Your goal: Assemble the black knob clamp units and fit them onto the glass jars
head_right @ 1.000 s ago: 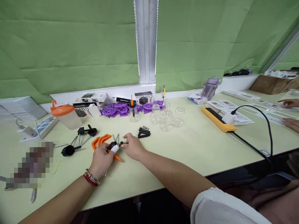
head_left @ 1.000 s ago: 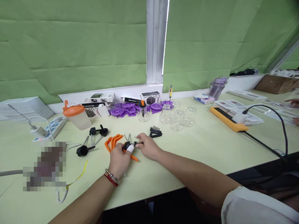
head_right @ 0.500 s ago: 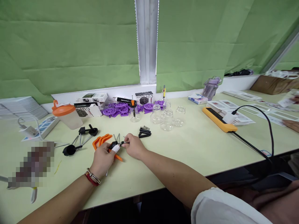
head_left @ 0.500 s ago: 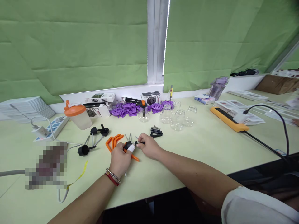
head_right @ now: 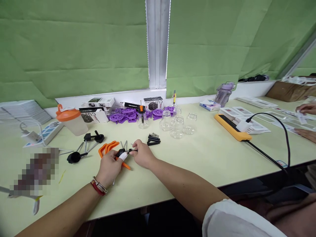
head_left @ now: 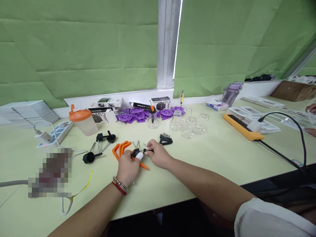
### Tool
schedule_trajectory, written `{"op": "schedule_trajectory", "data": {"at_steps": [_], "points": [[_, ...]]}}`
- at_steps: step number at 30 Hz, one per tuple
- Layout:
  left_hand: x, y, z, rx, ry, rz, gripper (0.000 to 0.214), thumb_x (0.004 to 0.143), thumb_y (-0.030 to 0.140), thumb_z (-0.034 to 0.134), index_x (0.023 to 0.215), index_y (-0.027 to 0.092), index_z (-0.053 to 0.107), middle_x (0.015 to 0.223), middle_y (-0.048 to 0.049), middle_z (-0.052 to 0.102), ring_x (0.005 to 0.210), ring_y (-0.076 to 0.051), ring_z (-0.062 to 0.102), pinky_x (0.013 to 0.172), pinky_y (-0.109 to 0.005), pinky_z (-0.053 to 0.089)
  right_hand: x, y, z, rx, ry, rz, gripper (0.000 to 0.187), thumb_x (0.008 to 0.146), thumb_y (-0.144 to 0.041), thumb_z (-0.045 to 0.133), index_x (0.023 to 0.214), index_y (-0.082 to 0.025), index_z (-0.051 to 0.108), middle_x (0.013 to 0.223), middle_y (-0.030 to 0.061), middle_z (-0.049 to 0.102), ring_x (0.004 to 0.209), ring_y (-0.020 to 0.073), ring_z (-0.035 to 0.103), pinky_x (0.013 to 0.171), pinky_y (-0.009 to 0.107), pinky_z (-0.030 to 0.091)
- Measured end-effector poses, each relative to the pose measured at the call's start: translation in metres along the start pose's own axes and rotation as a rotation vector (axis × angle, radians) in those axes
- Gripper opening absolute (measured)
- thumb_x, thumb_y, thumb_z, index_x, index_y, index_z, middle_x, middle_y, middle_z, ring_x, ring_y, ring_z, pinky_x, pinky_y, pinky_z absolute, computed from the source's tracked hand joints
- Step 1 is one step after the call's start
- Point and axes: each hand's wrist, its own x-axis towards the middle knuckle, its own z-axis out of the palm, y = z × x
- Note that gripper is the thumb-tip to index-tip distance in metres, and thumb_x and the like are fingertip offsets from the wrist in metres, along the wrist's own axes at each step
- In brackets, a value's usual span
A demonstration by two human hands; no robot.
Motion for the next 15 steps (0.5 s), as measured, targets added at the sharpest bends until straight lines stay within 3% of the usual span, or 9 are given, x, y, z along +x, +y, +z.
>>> {"op": "schedule_trajectory", "data": {"at_steps": [11, 15], "points": [[0.003, -0.003, -0.005, -0.087, -0.038, -0.073, 0.031, 0.069, 0.048, 0.060, 0.078, 0.019, 0.054, 0.055, 0.0013, 0.052, 0.046, -0.015, 0.049, 0.045, -0.030, 0.039, -0.003, 0.002, 0.002, 0.044, 0.012, -0.029, 0.013, 0.077, -0.020, 0.059, 0.087, -0.021, 0.052, 0.079, -0.0016, 0.060, 0.072, 0.0135, 0.053, 0.068, 0.026, 0.040], [0.005, -0.005, -0.011, -0.089, 0.001, -0.085, 0.030, 0.066, 0.047, 0.063, 0.077, 0.021, 0.054, 0.053, 0.0028, 0.051, 0.044, -0.015, 0.048, 0.045, -0.029, 0.039, -0.004, 0.002, -0.002, 0.080, -0.004, -0.025, 0.008, 0.077, -0.021, 0.059, 0.084, -0.020, 0.054, 0.078, -0.0011, 0.061, 0.070, 0.0129, 0.053, 0.066, 0.025, 0.040]]}}
